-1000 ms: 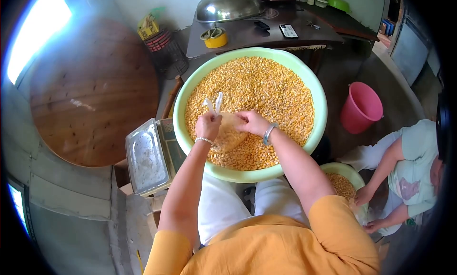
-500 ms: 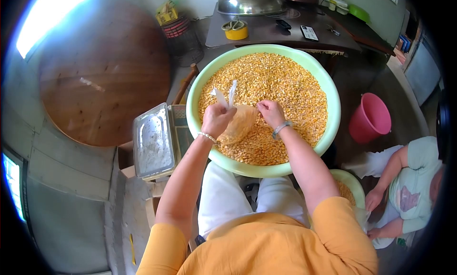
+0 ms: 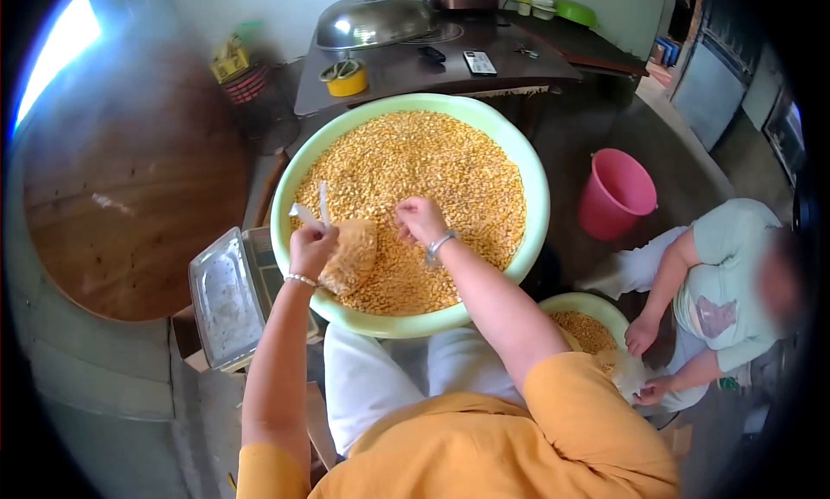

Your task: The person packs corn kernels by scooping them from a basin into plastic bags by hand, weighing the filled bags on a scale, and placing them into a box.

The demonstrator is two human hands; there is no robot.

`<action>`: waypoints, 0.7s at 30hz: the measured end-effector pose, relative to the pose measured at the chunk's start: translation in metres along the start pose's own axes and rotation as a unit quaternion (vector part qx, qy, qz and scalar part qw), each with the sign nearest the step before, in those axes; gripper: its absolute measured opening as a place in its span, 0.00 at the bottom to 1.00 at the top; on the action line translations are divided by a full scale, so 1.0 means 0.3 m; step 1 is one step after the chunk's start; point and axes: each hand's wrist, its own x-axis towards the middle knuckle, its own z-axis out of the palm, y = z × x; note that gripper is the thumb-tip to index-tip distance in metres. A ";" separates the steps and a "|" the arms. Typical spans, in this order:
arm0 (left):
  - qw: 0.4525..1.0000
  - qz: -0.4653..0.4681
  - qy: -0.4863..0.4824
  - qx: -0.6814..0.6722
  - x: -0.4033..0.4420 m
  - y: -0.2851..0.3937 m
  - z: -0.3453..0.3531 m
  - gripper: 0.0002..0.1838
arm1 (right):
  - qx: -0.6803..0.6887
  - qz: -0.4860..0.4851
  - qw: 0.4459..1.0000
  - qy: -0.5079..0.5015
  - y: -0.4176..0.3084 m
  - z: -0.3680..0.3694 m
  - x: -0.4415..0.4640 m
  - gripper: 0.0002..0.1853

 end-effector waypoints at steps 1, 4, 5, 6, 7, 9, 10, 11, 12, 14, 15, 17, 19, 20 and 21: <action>1.000 0.007 0.008 0.020 0.003 -0.003 0.002 0.10 | -0.024 0.018 0.999 0.023 0.003 -0.009 0.011 0.09; 1.000 0.015 0.002 0.017 -0.004 0.009 -0.001 0.10 | -0.219 0.000 0.975 -0.042 0.003 -0.021 0.014 0.10; 0.999 0.010 -0.018 -0.029 -0.007 0.015 -0.002 0.10 | -0.296 -0.045 0.951 -0.082 0.038 -0.010 0.025 0.10; 0.997 0.005 -0.034 -0.075 -0.013 0.040 -0.003 0.09 | -0.367 -0.093 0.917 -0.122 0.061 0.005 0.030 0.10; 0.989 -0.041 -0.040 -0.134 -0.015 0.054 -0.008 0.09 | -0.367 -0.093 0.918 -0.120 0.042 0.013 0.012 0.11; 0.982 -0.059 -0.036 -0.174 -0.025 0.073 -0.015 0.07 | -0.398 -0.104 0.904 -0.116 0.036 0.030 0.000 0.10; 0.979 -0.060 -0.041 -0.189 -0.032 0.098 -0.018 0.06 | -0.415 -0.110 0.896 -0.111 0.027 0.024 0.000 0.10; 0.978 -0.055 -0.035 -0.198 -0.044 0.124 -0.021 0.05 | -0.418 -0.131 0.893 -0.103 0.020 0.022 -0.009 0.10; 0.977 -0.049 -0.027 -0.207 -0.056 0.155 -0.030 0.05 | -0.417 -0.127 0.894 -0.104 0.020 0.023 -0.002 0.09; 0.974 -0.037 -0.002 -0.224 -0.093 0.203 -0.062 0.04 | -0.414 -0.119 0.895 -0.114 0.023 0.032 -0.003 0.08; 0.972 -0.025 0.010 -0.232 -0.106 0.233 -0.078 0.03 | -0.423 -0.117 0.891 -0.119 0.018 0.031 -0.005 0.10; 0.976 0.019 0.013 -0.215 -0.143 0.277 -0.133 0.04 | -0.418 -0.112 0.893 -0.127 0.015 0.032 0.009 0.11; 0.963 0.030 0.049 -0.264 -0.190 0.291 -0.183 0.04 | -0.411 -0.100 0.897 -0.131 0.017 0.036 -0.001 0.12; 0.957 0.036 0.066 -0.281 -0.221 0.300 -0.211 0.04 | -0.408 -0.103 0.898 -0.128 0.017 0.032 -0.010 0.12; 0.956 0.036 0.074 -0.280 -0.249 0.290 -0.253 0.04 | -0.404 -0.108 0.899 -0.125 0.016 0.031 -0.017 0.12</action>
